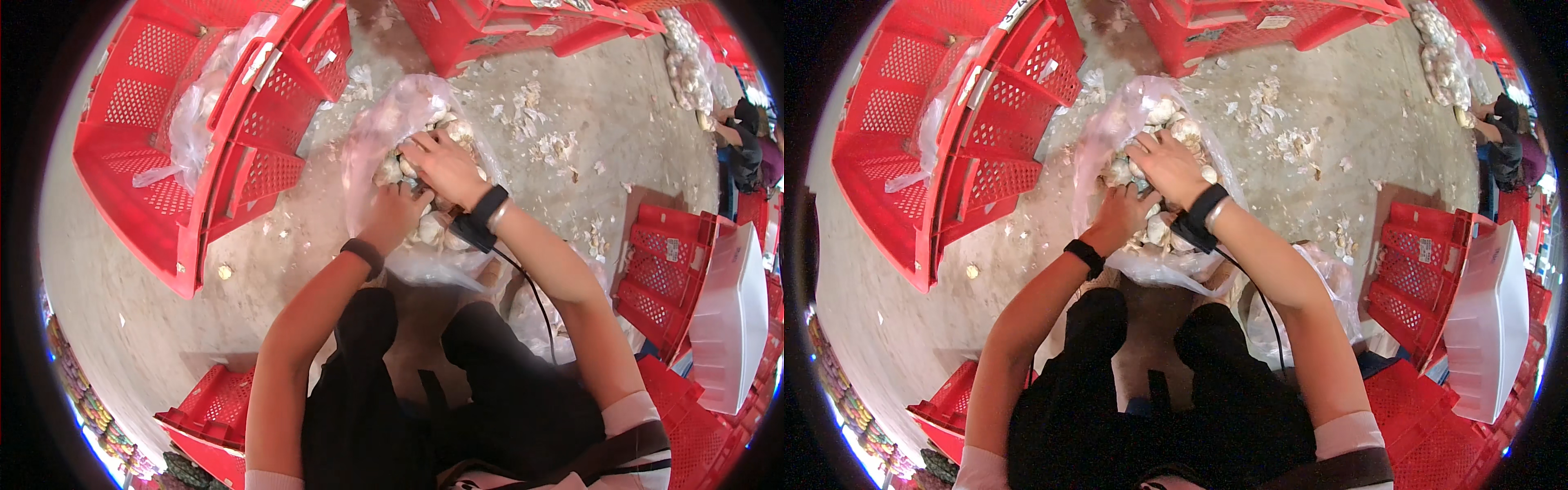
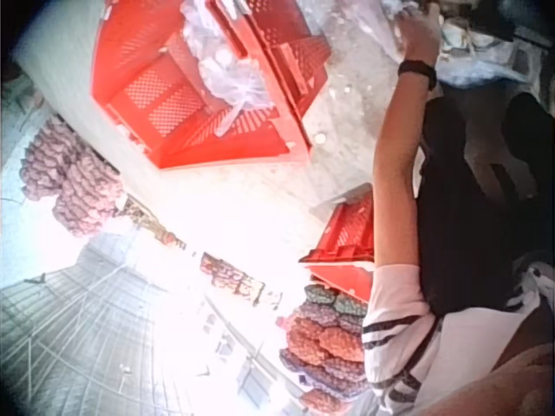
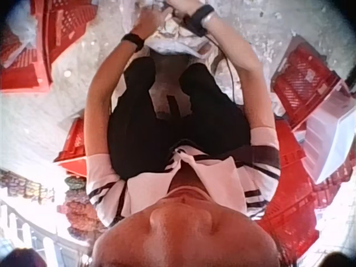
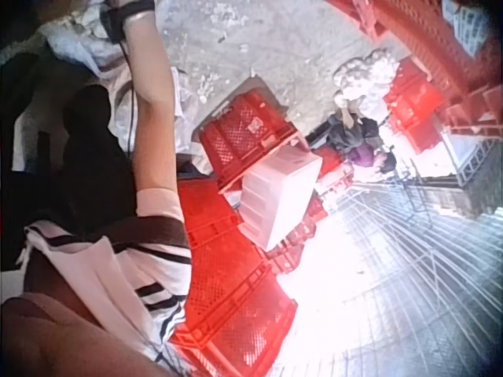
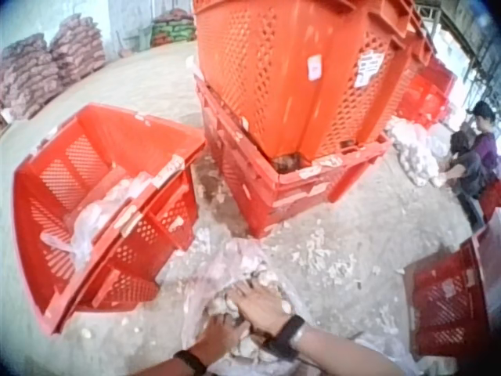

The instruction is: The person sits on a low stool in a warehouse and sorts garlic bulbs from a large plastic bag into smaller individual bags. They repeatedly pick up garlic, place it into a small bag, and then move the filled bag into a red crate.

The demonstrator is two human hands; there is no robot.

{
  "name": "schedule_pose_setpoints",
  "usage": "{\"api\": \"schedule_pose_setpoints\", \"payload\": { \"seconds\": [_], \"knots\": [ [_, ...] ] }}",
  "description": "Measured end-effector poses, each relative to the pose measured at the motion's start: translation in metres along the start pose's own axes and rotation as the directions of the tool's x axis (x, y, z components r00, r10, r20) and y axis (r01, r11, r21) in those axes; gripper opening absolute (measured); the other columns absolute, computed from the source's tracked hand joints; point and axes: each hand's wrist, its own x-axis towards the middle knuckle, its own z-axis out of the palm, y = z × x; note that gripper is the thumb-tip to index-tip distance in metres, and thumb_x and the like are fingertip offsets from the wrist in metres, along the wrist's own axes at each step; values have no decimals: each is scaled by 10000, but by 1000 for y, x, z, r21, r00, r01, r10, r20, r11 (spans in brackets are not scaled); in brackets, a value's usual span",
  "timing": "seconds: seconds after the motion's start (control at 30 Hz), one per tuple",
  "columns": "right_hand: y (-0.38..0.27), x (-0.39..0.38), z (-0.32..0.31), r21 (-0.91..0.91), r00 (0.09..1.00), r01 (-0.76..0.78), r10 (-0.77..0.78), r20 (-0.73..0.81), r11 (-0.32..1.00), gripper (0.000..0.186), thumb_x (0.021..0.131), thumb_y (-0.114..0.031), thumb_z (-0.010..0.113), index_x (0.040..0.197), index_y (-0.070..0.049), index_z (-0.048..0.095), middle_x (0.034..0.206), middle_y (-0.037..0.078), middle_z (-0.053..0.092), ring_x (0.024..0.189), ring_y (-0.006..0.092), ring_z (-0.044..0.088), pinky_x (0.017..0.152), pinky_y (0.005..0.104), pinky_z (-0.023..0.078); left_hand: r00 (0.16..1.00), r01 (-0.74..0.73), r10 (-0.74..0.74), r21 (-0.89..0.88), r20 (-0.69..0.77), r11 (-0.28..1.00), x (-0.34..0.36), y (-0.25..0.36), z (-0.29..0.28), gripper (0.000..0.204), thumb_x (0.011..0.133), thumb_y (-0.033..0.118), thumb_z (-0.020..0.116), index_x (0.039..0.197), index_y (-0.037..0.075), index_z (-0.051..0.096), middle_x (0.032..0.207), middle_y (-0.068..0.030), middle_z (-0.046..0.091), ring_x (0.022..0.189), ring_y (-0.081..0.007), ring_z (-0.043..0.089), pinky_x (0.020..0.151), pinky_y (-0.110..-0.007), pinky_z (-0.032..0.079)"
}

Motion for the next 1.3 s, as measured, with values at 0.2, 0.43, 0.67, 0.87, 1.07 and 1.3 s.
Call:
{"api": "schedule_pose_setpoints", "payload": {
  "seconds": [0.2, 0.43, 0.67, 0.87, 1.07, 1.3],
  "knots": [
    [14, 4, 8, 121, 998, -7, 14, -59, 993, 505, 638, -35, 655, 1122, -155, 578, 1139, 112, 550, 965, 341, 491, 858, 406, 439, 975, 133, -208, -550, -78, 825, -15, 3, -37, 511, 700, 123, 703, 1133, 70, 437, 945, -147, 495, 830, -383, 538, 796, -441, 424],
    [14, 4, -2, 794, 985, -145, 165, 57, 591, 420, 746, -46, 674, 1149, -27, 558, 1064, 120, 622, 922, 190, 618, 811, 311, 492, 936, 187, -350, -878, 24, 440, -21, 24, -89, 341, 755, 137, 689, 1027, 43, 506, 952, -124, 571, 879, -232, 566, 772, -325, 445],
    [-13, -48, -40, 738, 887, -234, 173, 429, -633, 418, 930, -270, 463, 1218, 32, 459, 1137, 166, 582, 962, 286, 622, 886, 374, 505, 909, 140, -416, -924, -23, 357, -18, 19, -103, 194, 796, 131, 665, 919, 24, 560, 838, -50, 558, 770, -113, 514, 709, -260, 434],
    [-9, -69, -34, 664, 906, -286, 31, 422, -691, 441, 938, -331, 436, 1229, -2, 466, 1124, 159, 596, 1000, 245, 609, 858, 344, 507, 914, 185, -404, -912, 23, 366, -24, 19, -101, 174, 788, 116, 660, 893, 19, 561, 790, -63, 565, 721, -154, 529, 690, -282, 438],
    [-25, -73, -24, 568, 1000, -6, 13, -9, 823, 374, 869, -228, 549, 1200, -57, 513, 1150, 116, 594, 999, 252, 597, 867, 377, 470, 894, 394, -254, -379, 368, 837, -28, 9, -94, 409, 700, 78, 682, 1054, -1, 491, 999, -193, 508, 926, -361, 537, 800, -402, 460],
    [-29, -56, -30, 502, 989, -27, 98, -115, 864, 140, 800, -98, 564, 890, 9, 556, 890, 177, 580, 867, 342, 567, 767, 406, 460, 959, 269, -202, -415, 198, 869, -11, -11, -76, 351, 735, 4, 544, 1078, -7, 469, 1054, -229, 475, 954, -397, 528, 816, -448, 461]
  ]
}}
